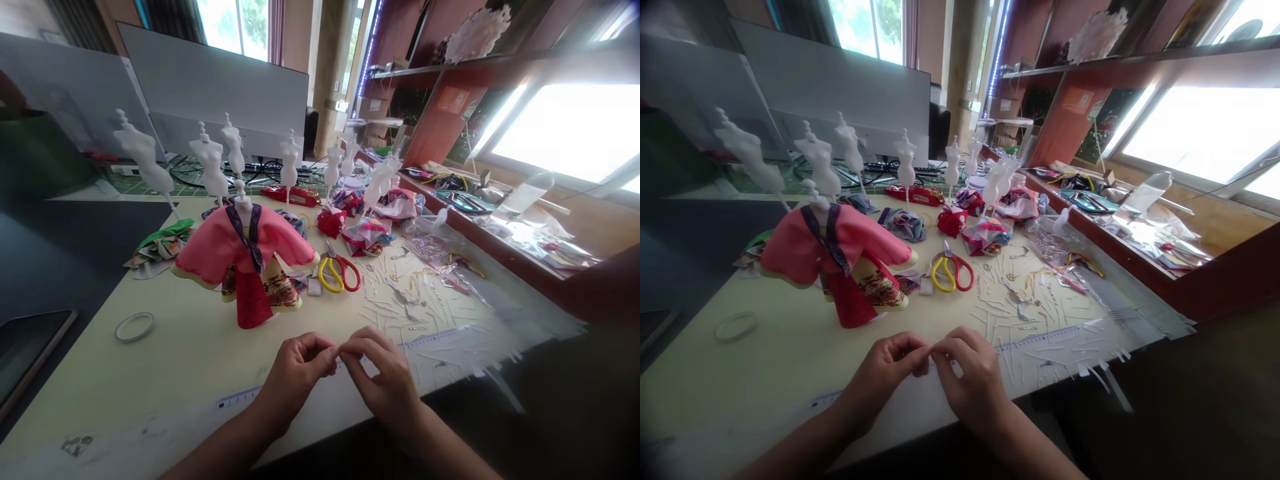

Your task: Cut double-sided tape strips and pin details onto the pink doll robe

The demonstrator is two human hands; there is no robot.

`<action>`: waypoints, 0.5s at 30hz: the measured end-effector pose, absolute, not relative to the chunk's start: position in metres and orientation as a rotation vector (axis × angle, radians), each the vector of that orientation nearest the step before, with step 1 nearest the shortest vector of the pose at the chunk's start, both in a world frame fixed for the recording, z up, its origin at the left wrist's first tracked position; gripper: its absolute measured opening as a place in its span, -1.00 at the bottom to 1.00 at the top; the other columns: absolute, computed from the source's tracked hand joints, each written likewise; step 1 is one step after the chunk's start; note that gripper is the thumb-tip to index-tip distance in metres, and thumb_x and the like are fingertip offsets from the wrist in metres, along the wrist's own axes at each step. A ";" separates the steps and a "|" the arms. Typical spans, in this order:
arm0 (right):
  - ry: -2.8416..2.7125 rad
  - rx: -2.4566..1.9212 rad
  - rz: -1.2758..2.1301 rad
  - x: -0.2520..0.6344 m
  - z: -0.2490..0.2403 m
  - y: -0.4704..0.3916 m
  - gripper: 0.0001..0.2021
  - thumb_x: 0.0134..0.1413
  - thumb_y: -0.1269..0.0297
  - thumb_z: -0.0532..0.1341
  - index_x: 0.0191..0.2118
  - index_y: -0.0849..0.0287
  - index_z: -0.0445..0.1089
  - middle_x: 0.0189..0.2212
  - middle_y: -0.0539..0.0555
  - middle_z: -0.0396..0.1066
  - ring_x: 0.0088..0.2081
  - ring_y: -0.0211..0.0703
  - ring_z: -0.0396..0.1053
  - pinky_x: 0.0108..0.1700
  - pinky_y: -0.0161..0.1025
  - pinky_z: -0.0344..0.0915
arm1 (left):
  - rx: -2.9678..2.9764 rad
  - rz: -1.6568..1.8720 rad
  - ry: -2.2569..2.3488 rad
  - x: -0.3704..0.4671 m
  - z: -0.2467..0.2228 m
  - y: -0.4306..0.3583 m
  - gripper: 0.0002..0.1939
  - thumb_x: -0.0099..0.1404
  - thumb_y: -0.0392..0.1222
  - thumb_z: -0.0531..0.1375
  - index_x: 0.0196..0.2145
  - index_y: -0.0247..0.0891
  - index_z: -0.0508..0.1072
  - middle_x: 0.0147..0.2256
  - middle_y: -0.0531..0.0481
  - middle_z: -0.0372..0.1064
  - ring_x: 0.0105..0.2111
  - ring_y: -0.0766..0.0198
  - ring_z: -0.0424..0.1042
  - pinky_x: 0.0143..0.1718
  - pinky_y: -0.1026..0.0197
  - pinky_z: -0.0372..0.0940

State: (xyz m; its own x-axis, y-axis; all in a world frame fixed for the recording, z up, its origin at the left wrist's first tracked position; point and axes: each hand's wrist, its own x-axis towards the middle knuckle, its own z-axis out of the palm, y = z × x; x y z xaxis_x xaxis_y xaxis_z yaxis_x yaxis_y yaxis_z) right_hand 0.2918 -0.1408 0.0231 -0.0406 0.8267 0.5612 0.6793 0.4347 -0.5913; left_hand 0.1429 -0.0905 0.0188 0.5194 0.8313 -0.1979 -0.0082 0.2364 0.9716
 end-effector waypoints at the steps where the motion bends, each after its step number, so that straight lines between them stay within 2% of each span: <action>1: -1.748 -1.297 0.226 0.291 0.023 -0.140 -0.89 0.06 0.49 0.15 -0.37 0.18 0.40 -0.49 0.05 0.32 -0.44 -0.22 0.30 -0.42 -0.26 0.26 | 1.221 0.691 0.868 0.142 0.019 -0.091 -0.81 0.16 -0.13 0.20 -0.49 -0.32 0.45 -0.58 0.09 0.29 -0.49 0.37 0.26 -0.39 0.33 0.19; 7: -1.595 -1.293 0.422 0.285 0.020 -0.136 -0.91 0.04 0.47 0.19 -0.44 0.21 0.39 -0.52 0.02 0.30 -0.46 -0.26 0.31 -0.43 -0.30 0.26 | 1.338 0.723 0.895 0.136 0.018 -0.092 -0.76 0.21 -0.10 0.15 -0.48 -0.30 0.46 -0.55 0.05 0.35 -0.46 0.34 0.32 -0.38 0.32 0.22; 15: -1.473 -1.331 0.638 0.282 0.022 -0.137 -0.91 0.01 0.41 0.22 -0.48 0.19 0.39 -0.53 0.00 0.33 -0.45 -0.25 0.32 -0.38 -0.29 0.25 | 1.532 0.799 1.092 0.130 0.018 -0.095 -0.87 0.14 -0.20 0.18 -0.39 -0.26 0.51 -0.45 0.02 0.48 -0.42 0.28 0.42 -0.38 0.32 0.29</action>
State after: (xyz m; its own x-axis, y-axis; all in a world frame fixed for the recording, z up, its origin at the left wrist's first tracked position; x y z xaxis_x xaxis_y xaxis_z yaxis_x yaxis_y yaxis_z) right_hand 0.2815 -0.1365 0.0220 0.1157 0.9390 0.3239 0.4067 0.2527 -0.8779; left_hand 0.1300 -0.0952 0.0181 0.3618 0.9310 -0.0490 0.2349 -0.0402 0.9712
